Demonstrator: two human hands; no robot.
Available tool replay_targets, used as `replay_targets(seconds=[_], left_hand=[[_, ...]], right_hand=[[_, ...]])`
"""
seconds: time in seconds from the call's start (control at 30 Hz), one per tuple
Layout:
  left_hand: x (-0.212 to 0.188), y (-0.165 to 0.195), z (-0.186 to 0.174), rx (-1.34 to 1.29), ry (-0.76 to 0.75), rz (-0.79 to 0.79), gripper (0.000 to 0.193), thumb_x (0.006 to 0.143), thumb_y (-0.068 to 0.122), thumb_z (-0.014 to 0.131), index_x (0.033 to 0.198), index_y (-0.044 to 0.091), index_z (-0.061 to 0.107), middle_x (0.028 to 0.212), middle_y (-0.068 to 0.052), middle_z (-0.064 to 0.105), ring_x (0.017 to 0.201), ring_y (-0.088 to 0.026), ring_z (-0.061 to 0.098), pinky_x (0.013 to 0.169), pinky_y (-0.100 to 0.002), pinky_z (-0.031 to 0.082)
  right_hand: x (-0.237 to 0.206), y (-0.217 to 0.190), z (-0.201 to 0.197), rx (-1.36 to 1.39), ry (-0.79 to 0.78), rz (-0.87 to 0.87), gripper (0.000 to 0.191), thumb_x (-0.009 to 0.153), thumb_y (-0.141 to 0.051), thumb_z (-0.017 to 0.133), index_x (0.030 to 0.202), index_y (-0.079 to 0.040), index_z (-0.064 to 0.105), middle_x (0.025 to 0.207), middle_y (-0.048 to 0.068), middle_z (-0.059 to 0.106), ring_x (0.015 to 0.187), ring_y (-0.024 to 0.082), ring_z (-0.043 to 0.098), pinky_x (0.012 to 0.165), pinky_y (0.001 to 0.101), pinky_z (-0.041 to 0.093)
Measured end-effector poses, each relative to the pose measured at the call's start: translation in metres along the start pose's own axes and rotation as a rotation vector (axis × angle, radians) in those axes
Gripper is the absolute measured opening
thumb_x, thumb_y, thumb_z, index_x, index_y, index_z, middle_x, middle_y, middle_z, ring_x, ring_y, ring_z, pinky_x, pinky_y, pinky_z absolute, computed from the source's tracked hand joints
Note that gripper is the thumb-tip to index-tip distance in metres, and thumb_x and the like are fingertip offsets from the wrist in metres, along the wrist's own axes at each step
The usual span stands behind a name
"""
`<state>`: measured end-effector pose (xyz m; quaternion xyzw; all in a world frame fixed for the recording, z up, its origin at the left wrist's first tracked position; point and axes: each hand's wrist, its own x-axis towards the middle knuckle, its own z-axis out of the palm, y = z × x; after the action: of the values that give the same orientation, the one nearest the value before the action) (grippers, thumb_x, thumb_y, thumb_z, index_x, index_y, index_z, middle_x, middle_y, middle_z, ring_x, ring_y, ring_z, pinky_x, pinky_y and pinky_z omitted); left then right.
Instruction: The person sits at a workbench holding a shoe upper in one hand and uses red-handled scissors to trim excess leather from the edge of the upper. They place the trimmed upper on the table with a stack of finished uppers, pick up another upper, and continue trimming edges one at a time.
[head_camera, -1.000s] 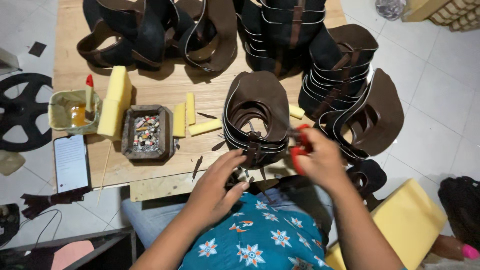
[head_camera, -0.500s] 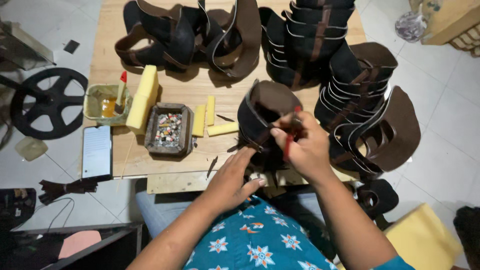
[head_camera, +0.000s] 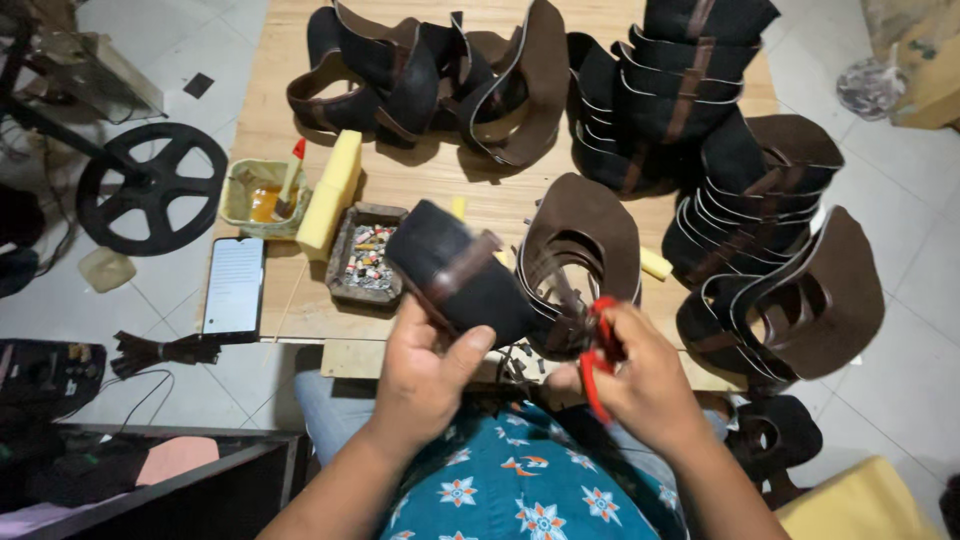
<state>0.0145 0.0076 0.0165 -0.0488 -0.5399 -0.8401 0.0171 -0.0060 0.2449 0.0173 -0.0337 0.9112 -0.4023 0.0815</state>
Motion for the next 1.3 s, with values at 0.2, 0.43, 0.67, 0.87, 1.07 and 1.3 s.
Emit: replay_targets(seconds=[0.2,0.43,0.67,0.87,1.07,1.3], left_hand=[[0.001,0.004,-0.011,-0.245,0.112,-0.033,0.057,0.094,-0.002,0.064,0.146,0.001,0.043,0.129,-0.013,0.061,0.118,-0.021,0.061,0.107,-0.039,0.051],[0.002,-0.005,-0.011,-0.174,0.103,-0.070,0.047,0.093,-0.007,0.062,0.137,0.002,0.046,0.128,-0.013,0.063,0.118,-0.020,0.063,0.105,-0.040,0.053],[-0.002,-0.012,-0.011,-0.133,0.148,-0.028,0.046,0.093,-0.009,0.062,0.135,0.002,0.047,0.126,-0.013,0.064,0.117,-0.020,0.064,0.104,-0.039,0.054],[-0.001,-0.011,-0.013,-0.142,0.153,-0.080,0.045,0.093,-0.008,0.063,0.134,0.002,0.048,0.122,-0.013,0.066,0.111,-0.020,0.067,0.099,-0.039,0.057],[0.000,-0.013,-0.018,-0.107,0.112,-0.100,0.045,0.092,-0.007,0.064,0.134,0.002,0.049,0.121,-0.012,0.067,0.110,-0.018,0.067,0.099,-0.038,0.057],[-0.003,-0.015,-0.017,-0.070,0.051,-0.134,0.043,0.092,-0.006,0.065,0.133,0.001,0.052,0.124,-0.011,0.066,0.114,-0.018,0.065,0.103,-0.038,0.054]], right_hand=[[-0.020,0.027,0.026,0.520,-0.313,0.132,0.042,0.078,-0.020,0.084,0.111,-0.002,0.064,0.081,0.001,0.060,0.069,0.010,0.054,0.062,0.0269,0.047],[-0.031,0.042,0.038,0.767,-0.626,0.001,0.045,0.093,-0.036,0.073,0.118,0.001,0.067,0.077,-0.004,0.056,0.066,0.006,0.050,0.058,0.0212,0.043],[-0.032,0.039,0.042,0.646,-0.571,0.145,0.043,0.086,-0.043,0.074,0.106,-0.004,0.071,0.068,-0.004,0.059,0.057,0.005,0.053,0.051,0.0211,0.044],[-0.034,0.043,0.048,0.675,-0.532,0.240,0.037,0.083,-0.036,0.077,0.095,-0.002,0.070,0.067,-0.002,0.062,0.050,0.007,0.051,0.044,0.0245,0.042],[-0.034,0.054,0.053,0.661,-0.501,-0.070,0.033,0.096,-0.033,0.078,0.100,-0.001,0.073,0.079,-0.001,0.066,0.069,0.005,0.059,0.061,0.0218,0.050],[-0.038,0.052,0.053,0.720,-0.553,0.183,0.032,0.089,-0.034,0.076,0.095,-0.003,0.071,0.067,0.000,0.061,0.048,0.007,0.053,0.043,0.0236,0.044]])
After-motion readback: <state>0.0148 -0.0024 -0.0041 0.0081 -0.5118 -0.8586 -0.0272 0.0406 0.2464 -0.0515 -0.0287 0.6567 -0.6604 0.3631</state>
